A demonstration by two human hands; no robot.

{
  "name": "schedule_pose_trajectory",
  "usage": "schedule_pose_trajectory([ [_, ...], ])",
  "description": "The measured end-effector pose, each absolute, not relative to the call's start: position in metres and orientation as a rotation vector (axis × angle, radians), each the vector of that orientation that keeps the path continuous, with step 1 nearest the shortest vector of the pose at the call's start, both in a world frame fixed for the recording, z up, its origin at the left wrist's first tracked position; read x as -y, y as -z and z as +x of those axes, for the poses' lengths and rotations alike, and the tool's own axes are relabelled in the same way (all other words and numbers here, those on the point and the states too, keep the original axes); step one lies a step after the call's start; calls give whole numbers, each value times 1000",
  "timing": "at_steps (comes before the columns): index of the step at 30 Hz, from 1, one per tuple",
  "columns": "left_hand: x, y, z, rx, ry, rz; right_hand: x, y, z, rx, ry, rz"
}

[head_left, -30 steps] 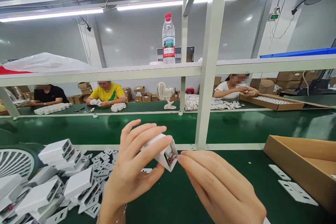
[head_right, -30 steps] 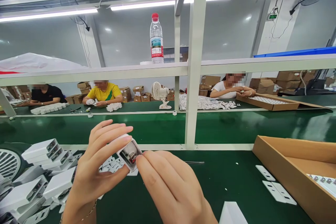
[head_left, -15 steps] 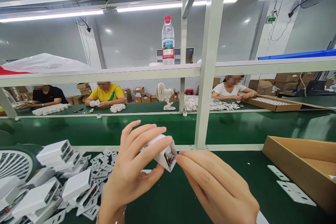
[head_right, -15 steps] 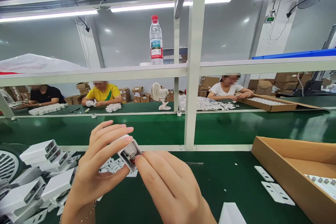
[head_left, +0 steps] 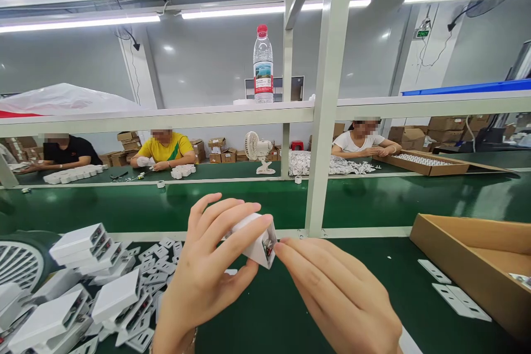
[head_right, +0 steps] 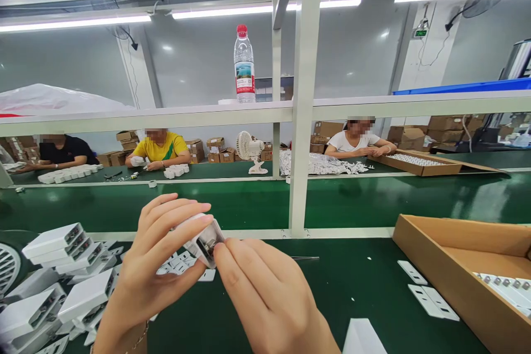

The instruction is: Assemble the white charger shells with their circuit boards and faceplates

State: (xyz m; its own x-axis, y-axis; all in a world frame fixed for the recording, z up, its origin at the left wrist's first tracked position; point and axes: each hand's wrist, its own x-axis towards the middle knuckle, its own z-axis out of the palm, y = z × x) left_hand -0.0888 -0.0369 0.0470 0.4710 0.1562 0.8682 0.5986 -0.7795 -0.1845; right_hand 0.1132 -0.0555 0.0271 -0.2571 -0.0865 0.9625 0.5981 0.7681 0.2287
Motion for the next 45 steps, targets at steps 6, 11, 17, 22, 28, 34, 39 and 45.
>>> schedule_pose_trajectory([
  [6, 36, -47, -87, 635, 1236, -2276, 51, -30, 116, 1729, 655, -370],
  [11, 36, -48, -87, 654, 1227, -2292, 50, -30, 116, 1723, 736, -395],
  [17, 39, -48, -85, 675, 1271, -2294, 57, -30, 115, 1772, 893, -431],
  [22, 39, -48, -80, 705, 1302, -2267, 60, -32, 114, 1776, 967, -440],
  [28, 37, -48, -79, 734, 1308, -2272, 57, -36, 113, 1731, 1001, -417],
  [34, 37, -50, -82, 764, 1244, -2304, 53, -38, 115, 1741, 1034, -426],
  [39, 36, -48, -88, 860, 1219, -2396, 44, -35, 128, 1654, 1006, -430],
  [45, 32, -47, -92, 825, 1350, -2481, 42, -36, 125, 1604, 299, -438],
])
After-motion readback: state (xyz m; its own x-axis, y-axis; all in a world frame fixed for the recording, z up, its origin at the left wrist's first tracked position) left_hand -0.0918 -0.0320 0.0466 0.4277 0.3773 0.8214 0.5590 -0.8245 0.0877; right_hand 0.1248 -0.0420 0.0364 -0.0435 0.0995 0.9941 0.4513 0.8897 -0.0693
